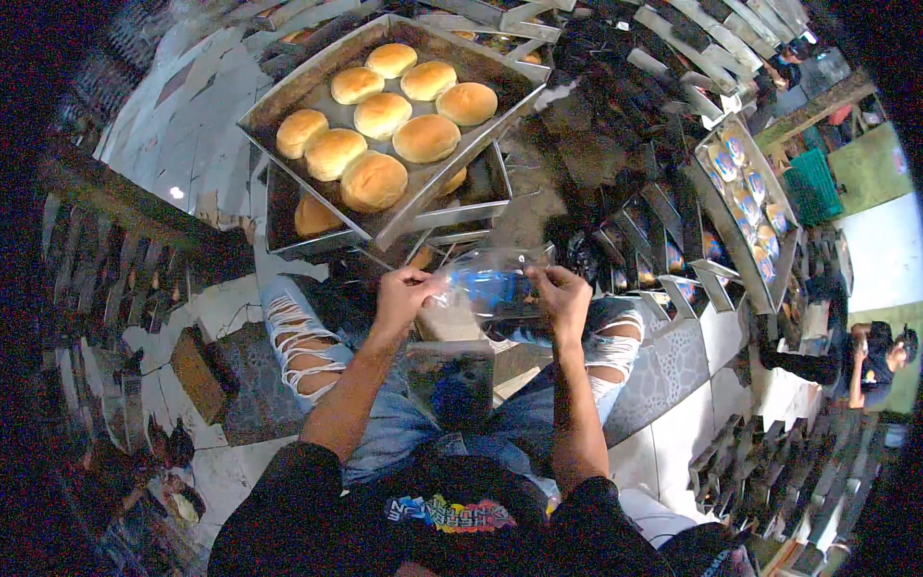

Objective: The person is packing buns into plastic bags by hand and placing the bagged buns back into metal trays.

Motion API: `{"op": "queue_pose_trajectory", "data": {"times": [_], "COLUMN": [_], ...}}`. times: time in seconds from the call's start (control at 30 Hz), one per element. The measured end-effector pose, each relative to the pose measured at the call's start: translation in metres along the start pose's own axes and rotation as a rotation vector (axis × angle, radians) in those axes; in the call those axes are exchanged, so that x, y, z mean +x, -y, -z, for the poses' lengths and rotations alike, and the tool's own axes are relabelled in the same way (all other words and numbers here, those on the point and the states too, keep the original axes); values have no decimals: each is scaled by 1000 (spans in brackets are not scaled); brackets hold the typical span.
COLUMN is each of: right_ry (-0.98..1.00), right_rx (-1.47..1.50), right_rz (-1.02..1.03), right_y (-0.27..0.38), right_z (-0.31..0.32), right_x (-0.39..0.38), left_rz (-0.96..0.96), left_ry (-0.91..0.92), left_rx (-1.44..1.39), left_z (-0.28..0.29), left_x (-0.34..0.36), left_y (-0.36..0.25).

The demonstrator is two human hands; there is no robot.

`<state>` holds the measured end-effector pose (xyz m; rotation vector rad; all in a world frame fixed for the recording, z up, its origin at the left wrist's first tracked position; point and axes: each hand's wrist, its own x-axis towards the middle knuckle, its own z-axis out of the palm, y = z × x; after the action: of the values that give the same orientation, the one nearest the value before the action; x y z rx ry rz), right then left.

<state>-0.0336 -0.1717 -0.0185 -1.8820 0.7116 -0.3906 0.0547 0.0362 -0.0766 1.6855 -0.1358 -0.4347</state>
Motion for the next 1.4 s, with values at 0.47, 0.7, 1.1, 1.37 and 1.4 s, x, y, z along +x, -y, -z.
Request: {"op": "queue_pose_trajectory", "data": {"times": [0.47,0.7,1.1,1.37,1.4], "right_ry": [444,641,466,166,164], "right_rx": [-396,-672,149,752,917], "right_rz": [700,499,385,-40,-156], "right_y": [157,111,162,34,9], "right_z": [-169,-255,-93,93,96], "right_x": [82,153,61,-9,-19], "left_rz": [-83,-176,-46,183,183], "left_ry": [293,246,208,360,369], "left_rx": [90,-4,13,-406,-387], "left_z": [40,40,35,32,31], "left_x": [18,15,22,7,6], "left_y": [-38,-32,-19,-10,-14]}}
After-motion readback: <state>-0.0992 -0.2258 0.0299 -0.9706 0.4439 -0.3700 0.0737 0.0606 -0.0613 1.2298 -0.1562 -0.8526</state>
